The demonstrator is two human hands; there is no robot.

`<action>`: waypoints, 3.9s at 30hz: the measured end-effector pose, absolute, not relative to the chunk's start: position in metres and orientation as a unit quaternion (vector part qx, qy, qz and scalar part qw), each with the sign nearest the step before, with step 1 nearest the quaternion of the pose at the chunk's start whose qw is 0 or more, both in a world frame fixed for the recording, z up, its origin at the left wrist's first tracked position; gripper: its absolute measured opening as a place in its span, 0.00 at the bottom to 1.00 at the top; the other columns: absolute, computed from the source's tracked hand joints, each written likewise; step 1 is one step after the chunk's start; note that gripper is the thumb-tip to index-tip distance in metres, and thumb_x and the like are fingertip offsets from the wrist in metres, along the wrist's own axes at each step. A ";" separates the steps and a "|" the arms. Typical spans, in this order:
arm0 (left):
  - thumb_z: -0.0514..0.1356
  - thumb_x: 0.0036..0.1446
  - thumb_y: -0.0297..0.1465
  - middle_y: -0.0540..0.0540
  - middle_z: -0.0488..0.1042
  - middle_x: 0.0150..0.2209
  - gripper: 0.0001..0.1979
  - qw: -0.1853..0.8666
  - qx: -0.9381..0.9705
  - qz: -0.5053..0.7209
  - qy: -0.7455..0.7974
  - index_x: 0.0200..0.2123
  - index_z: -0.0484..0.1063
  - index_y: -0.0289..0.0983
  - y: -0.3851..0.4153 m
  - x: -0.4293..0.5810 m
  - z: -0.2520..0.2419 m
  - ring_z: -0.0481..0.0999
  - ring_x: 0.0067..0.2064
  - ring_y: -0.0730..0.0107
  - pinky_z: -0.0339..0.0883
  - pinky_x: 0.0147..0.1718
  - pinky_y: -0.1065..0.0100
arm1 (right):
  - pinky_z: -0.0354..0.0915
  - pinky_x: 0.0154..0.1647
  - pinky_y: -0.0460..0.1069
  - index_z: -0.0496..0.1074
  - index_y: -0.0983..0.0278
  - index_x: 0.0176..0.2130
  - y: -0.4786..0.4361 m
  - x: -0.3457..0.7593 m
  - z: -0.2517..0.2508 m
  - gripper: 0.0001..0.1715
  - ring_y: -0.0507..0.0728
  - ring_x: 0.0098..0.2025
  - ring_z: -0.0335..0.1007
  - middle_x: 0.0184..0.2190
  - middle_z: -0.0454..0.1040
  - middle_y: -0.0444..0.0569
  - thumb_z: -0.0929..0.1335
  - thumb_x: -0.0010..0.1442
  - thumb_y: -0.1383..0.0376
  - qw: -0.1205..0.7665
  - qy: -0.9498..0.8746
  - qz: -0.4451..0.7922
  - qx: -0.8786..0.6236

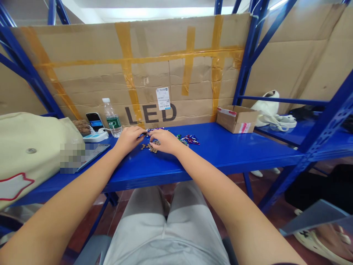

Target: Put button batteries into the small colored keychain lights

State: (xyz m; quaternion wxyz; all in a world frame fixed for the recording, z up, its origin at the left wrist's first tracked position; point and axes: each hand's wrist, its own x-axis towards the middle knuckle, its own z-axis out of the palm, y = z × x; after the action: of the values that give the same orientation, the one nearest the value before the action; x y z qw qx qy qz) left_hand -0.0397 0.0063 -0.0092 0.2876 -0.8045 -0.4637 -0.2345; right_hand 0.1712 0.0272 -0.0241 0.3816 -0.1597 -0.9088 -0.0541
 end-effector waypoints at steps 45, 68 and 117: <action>0.61 0.51 0.32 0.45 0.79 0.36 0.10 -0.029 -0.758 -0.406 -0.509 0.38 0.73 0.36 0.015 -0.034 -0.021 0.78 0.36 0.65 0.73 0.39 0.64 | 0.63 0.36 0.48 0.77 0.63 0.34 0.031 0.186 -0.019 0.06 0.53 0.33 0.69 0.31 0.74 0.47 0.70 0.54 0.65 0.362 -0.890 0.009 -0.276; 0.64 0.47 0.36 0.45 0.78 0.35 0.13 -0.151 -0.763 -0.405 -0.481 0.35 0.73 0.35 0.015 -0.033 -0.023 0.77 0.36 0.65 0.72 0.41 0.61 | 0.60 0.41 0.49 0.78 0.59 0.34 0.026 0.191 -0.007 0.09 0.56 0.39 0.72 0.36 0.79 0.46 0.69 0.55 0.59 0.080 -0.867 0.086 -0.484; 0.60 0.50 0.32 0.48 0.78 0.34 0.11 -0.083 -0.840 -0.322 -0.429 0.38 0.74 0.37 0.008 -0.023 -0.024 0.77 0.37 0.65 0.70 0.42 0.64 | 0.52 0.39 0.49 0.73 0.65 0.39 0.016 0.183 -0.008 0.14 0.57 0.41 0.65 0.38 0.72 0.53 0.61 0.57 0.71 0.265 -0.918 -0.119 -0.271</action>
State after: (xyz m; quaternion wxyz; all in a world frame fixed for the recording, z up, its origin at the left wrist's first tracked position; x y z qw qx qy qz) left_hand -0.0232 0.0079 -0.0236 -0.0833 -0.8400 -0.4286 -0.3223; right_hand 0.1835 0.0157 -0.0082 0.2654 -0.2705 -0.9178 -0.1186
